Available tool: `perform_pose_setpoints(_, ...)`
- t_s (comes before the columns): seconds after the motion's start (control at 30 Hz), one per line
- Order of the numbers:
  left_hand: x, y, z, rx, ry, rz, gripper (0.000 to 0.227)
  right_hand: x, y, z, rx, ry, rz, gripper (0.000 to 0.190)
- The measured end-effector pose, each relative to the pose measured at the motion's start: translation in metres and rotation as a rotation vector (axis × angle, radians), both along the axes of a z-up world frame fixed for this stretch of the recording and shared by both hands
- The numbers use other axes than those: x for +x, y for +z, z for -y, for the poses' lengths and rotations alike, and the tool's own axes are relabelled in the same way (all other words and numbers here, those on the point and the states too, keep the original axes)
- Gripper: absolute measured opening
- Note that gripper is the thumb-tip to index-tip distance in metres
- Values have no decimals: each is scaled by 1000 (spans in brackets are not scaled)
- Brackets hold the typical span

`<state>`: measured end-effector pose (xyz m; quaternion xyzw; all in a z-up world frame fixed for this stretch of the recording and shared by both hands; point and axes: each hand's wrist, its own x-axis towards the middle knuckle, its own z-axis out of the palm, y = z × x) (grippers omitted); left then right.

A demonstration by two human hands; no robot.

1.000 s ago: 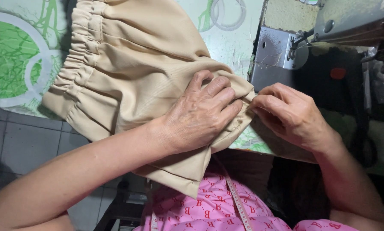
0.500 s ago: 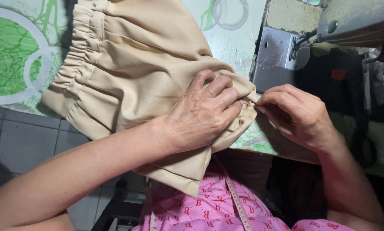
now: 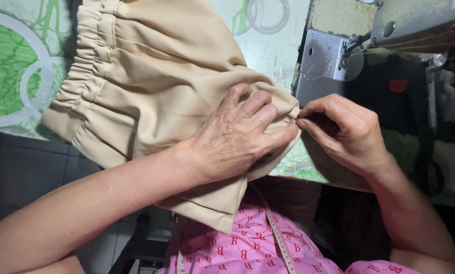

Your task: Pinning the hem of a beige fabric garment at a sewing workstation.

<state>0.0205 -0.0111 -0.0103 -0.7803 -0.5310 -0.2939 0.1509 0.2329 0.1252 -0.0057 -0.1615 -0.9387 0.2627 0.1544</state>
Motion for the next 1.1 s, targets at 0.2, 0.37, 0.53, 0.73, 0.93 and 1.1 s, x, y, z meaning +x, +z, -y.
perform_pose_setpoints(0.2,-1,-6,2,-75,-60,-54,17,1,-2,1,36,-7,11,9)
perform_pose_setpoints(0.37,0,-8,3,-80,-49,-79,19,11,-15,-4,95,34,51,18)
perform_pose_setpoints(0.53,-1,-3,3,-58,-51,-79,16,3,-5,-1,157,89,-16,20)
perform_pose_setpoints(0.73,2,-5,3,-21,1,-102,11,2,8,-3,24,82,52,27)
perform_pose_setpoints(0.93,1,-6,0,-51,-19,0,13,-4,13,-4,-162,59,23,22)
perform_pose_setpoints(1.1,1,-12,1,-67,-23,31,13,-3,11,-6,-164,60,23,23)
